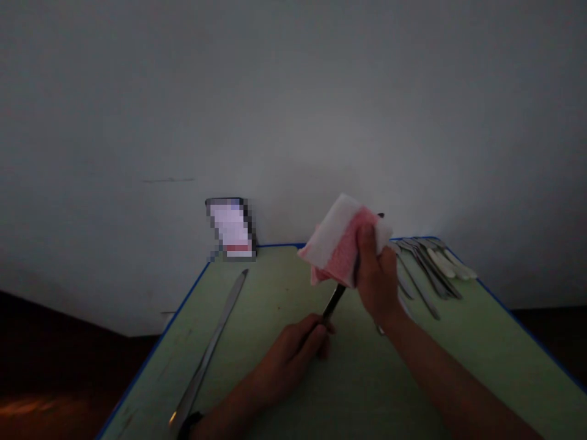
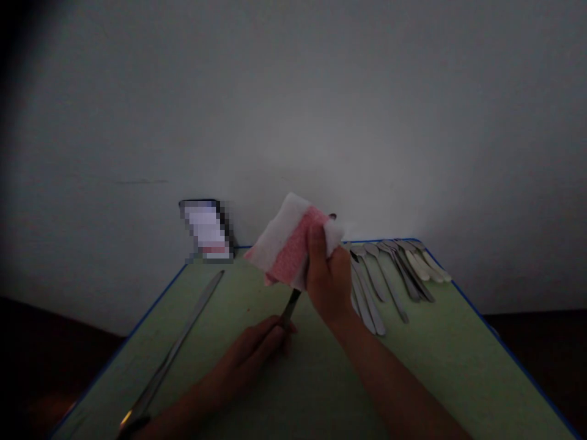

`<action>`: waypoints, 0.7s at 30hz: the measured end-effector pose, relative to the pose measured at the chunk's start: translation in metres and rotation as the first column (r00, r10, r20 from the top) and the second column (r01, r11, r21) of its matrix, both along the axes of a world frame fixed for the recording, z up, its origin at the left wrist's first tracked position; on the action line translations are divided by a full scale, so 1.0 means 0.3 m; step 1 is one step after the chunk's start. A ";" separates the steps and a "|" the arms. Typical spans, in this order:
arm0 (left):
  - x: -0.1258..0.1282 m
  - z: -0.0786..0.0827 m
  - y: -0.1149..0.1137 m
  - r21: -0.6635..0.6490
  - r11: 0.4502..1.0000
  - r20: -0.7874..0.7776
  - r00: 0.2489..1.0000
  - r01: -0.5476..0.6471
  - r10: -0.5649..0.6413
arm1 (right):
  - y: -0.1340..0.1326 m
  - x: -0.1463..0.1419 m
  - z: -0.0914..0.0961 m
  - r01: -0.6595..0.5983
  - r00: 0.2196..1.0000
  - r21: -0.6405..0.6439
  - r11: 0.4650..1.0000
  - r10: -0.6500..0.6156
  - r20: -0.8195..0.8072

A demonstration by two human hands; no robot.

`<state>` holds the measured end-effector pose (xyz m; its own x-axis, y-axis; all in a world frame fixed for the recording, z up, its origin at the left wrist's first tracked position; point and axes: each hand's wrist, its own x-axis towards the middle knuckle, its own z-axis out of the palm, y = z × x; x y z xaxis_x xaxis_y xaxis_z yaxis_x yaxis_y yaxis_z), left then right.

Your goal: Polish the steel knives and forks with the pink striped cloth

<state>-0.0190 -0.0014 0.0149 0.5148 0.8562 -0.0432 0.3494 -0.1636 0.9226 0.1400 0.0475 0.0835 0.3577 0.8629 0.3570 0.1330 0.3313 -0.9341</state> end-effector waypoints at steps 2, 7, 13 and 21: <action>0.004 -0.006 0.003 0.056 0.998 -0.029 0.999 -0.022 0.024 | -0.015 0.008 0.030 0.018 1.000 0.054 0.998 -0.019 0.014; 0.012 -0.039 0.014 0.265 0.964 -0.095 0.995 -0.012 0.039 | -0.055 -0.004 0.067 -0.010 0.998 0.176 0.984 -0.002 0.068; -0.002 -0.054 0.035 0.384 0.923 -0.241 0.966 0.007 0.093 | -0.065 -0.012 0.060 -0.003 0.990 0.214 0.977 -0.027 0.140; -0.018 -0.041 0.048 0.359 0.932 -0.346 0.934 0.042 0.092 | -0.090 -0.024 0.070 -0.115 0.962 0.275 0.955 0.038 0.269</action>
